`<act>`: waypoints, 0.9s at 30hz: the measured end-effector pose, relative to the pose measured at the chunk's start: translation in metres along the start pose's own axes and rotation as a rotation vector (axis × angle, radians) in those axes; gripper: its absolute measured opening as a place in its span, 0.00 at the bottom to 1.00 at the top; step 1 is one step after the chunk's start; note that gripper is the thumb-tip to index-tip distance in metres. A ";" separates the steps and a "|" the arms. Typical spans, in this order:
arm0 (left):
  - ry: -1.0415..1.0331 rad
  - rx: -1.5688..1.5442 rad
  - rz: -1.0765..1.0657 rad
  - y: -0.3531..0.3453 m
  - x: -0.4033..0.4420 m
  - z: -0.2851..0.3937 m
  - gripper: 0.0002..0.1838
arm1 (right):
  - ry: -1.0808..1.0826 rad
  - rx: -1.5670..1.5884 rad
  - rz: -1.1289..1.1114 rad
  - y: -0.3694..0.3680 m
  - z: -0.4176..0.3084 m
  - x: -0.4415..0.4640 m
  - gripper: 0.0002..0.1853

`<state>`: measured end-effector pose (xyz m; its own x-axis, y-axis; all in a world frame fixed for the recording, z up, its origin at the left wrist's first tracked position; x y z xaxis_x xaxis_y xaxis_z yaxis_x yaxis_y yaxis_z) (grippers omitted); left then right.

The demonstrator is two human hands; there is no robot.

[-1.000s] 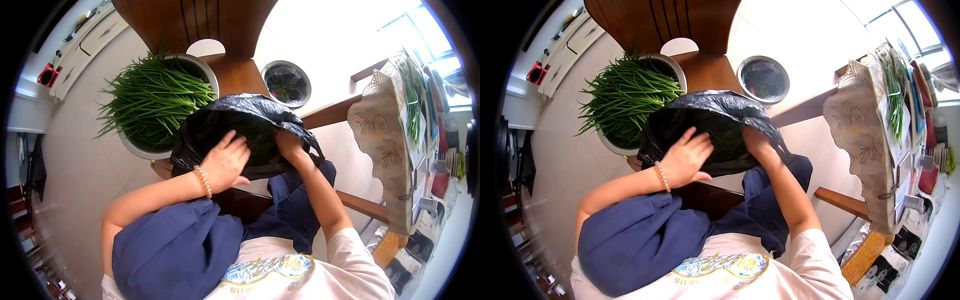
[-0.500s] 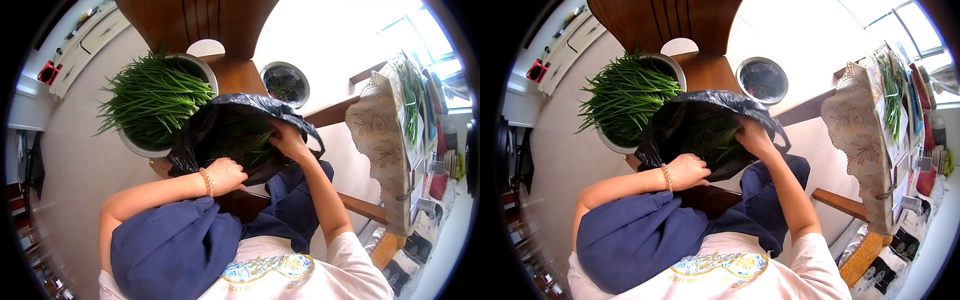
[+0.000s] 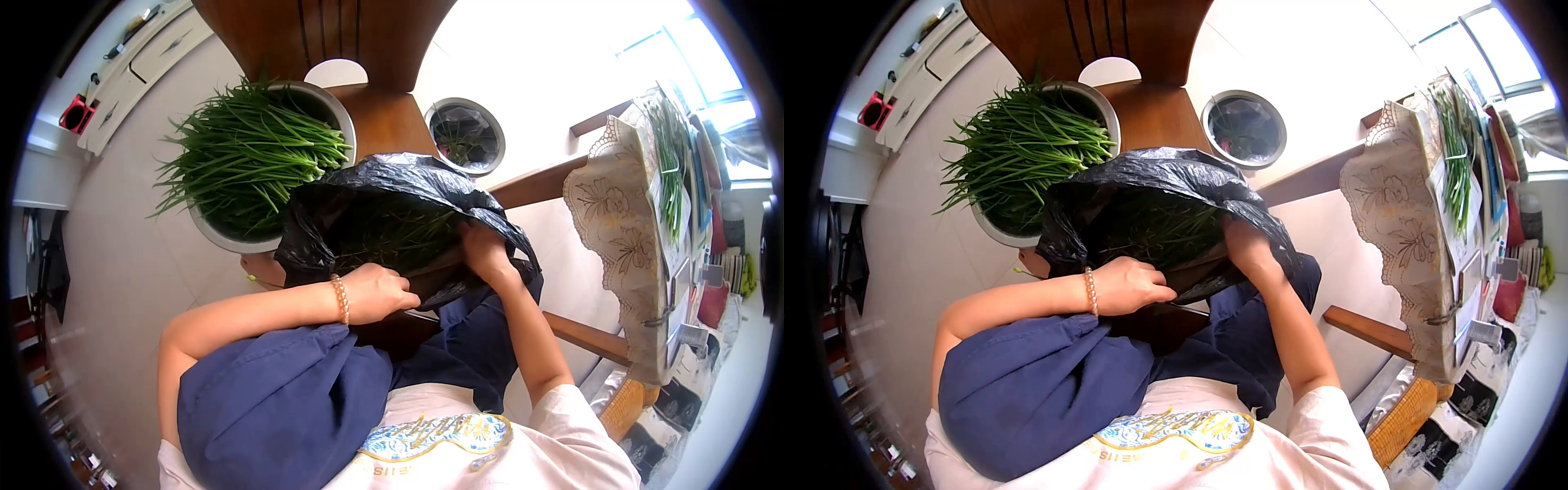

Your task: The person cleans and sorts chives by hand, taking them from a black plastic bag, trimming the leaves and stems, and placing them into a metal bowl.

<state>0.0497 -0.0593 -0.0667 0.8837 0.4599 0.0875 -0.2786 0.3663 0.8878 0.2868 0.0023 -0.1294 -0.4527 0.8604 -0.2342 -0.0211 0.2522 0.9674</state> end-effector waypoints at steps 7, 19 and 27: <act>-0.012 0.047 -0.016 0.005 0.001 0.002 0.07 | -0.135 0.317 0.028 0.010 -0.011 0.011 0.22; 0.009 0.084 0.107 0.005 0.000 -0.001 0.06 | -1.035 1.660 -0.168 -0.031 0.002 0.026 0.17; 0.145 0.181 -0.367 0.020 -0.002 -0.002 0.08 | -0.043 0.104 0.466 -0.005 -0.024 0.028 0.11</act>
<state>0.0420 -0.0508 -0.0499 0.8465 0.4390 -0.3012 0.1260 0.3845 0.9145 0.2524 0.0147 -0.1390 -0.3553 0.9094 0.2164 0.2661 -0.1235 0.9560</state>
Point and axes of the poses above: each hand's wrist, its own x-axis towards the middle knuckle, its own y-axis out of the back of the hand, z = x × y, the point moved 1 cm from there along x, towards the middle knuckle, and after that the axes turned 12 degrees about x, right-handed, at the moved point
